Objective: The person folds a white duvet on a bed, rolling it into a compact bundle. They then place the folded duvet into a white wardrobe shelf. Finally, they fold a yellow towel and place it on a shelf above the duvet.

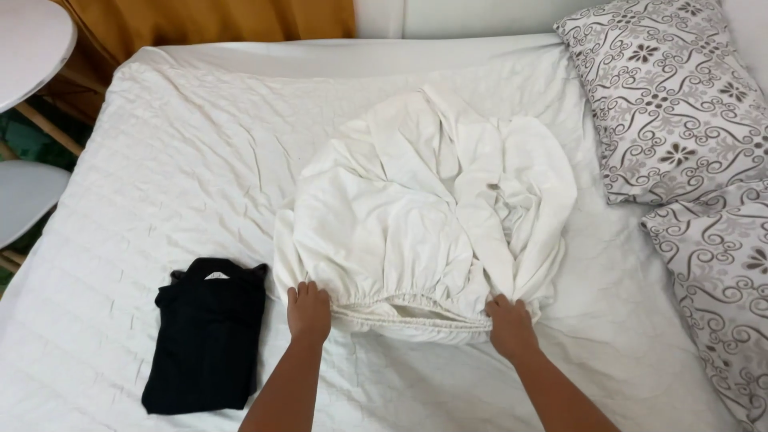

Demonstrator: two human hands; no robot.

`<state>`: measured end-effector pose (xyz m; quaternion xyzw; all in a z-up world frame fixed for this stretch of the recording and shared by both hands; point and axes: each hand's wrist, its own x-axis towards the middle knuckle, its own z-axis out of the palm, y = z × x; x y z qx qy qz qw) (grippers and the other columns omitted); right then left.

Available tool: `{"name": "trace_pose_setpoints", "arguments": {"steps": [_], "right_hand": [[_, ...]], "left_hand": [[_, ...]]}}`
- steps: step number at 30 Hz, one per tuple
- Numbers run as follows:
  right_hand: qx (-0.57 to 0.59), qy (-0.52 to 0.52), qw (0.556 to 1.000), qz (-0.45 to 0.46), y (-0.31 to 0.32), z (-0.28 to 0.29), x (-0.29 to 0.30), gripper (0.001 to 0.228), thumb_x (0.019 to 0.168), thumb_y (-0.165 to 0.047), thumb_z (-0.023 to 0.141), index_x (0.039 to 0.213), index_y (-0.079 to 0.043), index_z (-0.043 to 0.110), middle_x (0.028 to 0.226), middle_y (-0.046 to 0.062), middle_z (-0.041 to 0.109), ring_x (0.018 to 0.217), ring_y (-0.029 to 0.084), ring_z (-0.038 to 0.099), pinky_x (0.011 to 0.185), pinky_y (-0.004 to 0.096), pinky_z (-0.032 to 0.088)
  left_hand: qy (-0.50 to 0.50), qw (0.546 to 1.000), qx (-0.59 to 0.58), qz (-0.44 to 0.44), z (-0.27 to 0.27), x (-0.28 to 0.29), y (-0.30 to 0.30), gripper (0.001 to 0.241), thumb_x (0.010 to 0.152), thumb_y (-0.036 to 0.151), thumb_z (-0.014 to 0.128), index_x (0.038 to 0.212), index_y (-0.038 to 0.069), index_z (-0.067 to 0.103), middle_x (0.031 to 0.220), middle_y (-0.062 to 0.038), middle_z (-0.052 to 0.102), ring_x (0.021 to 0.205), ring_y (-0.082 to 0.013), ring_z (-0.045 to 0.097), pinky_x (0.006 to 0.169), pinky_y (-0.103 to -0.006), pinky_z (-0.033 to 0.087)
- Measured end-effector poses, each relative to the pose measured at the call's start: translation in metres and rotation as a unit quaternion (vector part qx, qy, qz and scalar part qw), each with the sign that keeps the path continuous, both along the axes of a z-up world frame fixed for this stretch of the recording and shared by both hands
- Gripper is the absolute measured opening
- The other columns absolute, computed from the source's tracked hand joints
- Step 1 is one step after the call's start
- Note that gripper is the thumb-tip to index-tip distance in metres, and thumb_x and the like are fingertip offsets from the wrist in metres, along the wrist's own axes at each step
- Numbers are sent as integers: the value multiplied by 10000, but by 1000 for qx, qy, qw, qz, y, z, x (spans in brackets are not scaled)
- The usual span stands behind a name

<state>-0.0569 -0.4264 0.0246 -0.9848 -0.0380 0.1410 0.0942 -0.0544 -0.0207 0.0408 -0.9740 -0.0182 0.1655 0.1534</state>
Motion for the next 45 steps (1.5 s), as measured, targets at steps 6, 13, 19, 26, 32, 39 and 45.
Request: {"name": "trace_pose_setpoints", "arguments": {"steps": [6, 13, 19, 26, 32, 39, 45], "right_hand": [[1, 92, 996, 0, -5, -11, -40, 488, 795, 73, 606, 1215, -170, 660, 1279, 16, 574, 1122, 303, 527, 1018, 436, 469], [-44, 229, 972, 32, -6, -50, -91, 410, 902, -27, 585, 1273, -189, 648, 1344, 61, 555, 1235, 312, 518, 1080, 417, 452], [-38, 190, 981, 3, 6, -26, -98, 428, 874, -42, 640, 1279, -174, 612, 1351, 40, 547, 1240, 316, 509, 1080, 429, 460], [53, 92, 993, -58, -32, -65, -100, 449, 830, 101, 546, 1182, -158, 649, 1301, 71, 620, 1203, 332, 556, 1045, 438, 472], [98, -80, 972, -199, -98, 11, -81, 279, 821, 37, 636, 1053, -102, 706, 1138, 129, 701, 1067, 339, 647, 968, 448, 512], [-33, -19, 943, -329, -105, 91, -101, 85, 944, -115, 692, 1013, -77, 724, 1115, 113, 670, 1064, 339, 638, 908, 466, 541], [189, -172, 950, -180, -133, 9, -113, 450, 690, 59, 759, 1107, -110, 734, 1317, 157, 539, 1246, 344, 518, 1028, 467, 460]], "left_hand": [[14, 999, -36, 4, -14, -37, 8, 228, 993, 215, 545, 1107, 169, 737, 1193, -34, 608, 1238, -234, 504, 1161, -427, 258], [240, 969, 50, 26, -30, -89, 7, 296, 1031, 334, 538, 1227, 200, 715, 1209, -15, 641, 1205, -195, 557, 1119, -418, 273], [141, 989, 44, -11, -23, -90, 21, 266, 1007, 301, 561, 1196, 183, 707, 1202, -24, 623, 1191, -209, 544, 1101, -417, 271], [113, 994, 9, -4, -24, -108, 22, 233, 1013, 277, 555, 1144, 175, 717, 1178, -33, 611, 1171, -212, 543, 1120, -407, 276], [61, 998, 32, 6, -5, -109, 42, 214, 1013, 247, 552, 1085, 185, 744, 1143, -14, 620, 1161, -197, 550, 1125, -403, 282], [103, 984, 125, 74, -25, -124, 72, 290, 1040, 287, 511, 1256, 217, 692, 1260, -7, 623, 1242, -221, 538, 1083, -435, 285], [237, 956, 26, 171, -27, -118, 34, 437, 1043, 369, 504, 1420, 150, 519, 1437, -86, 502, 1356, -292, 436, 1070, -637, 281]]}}
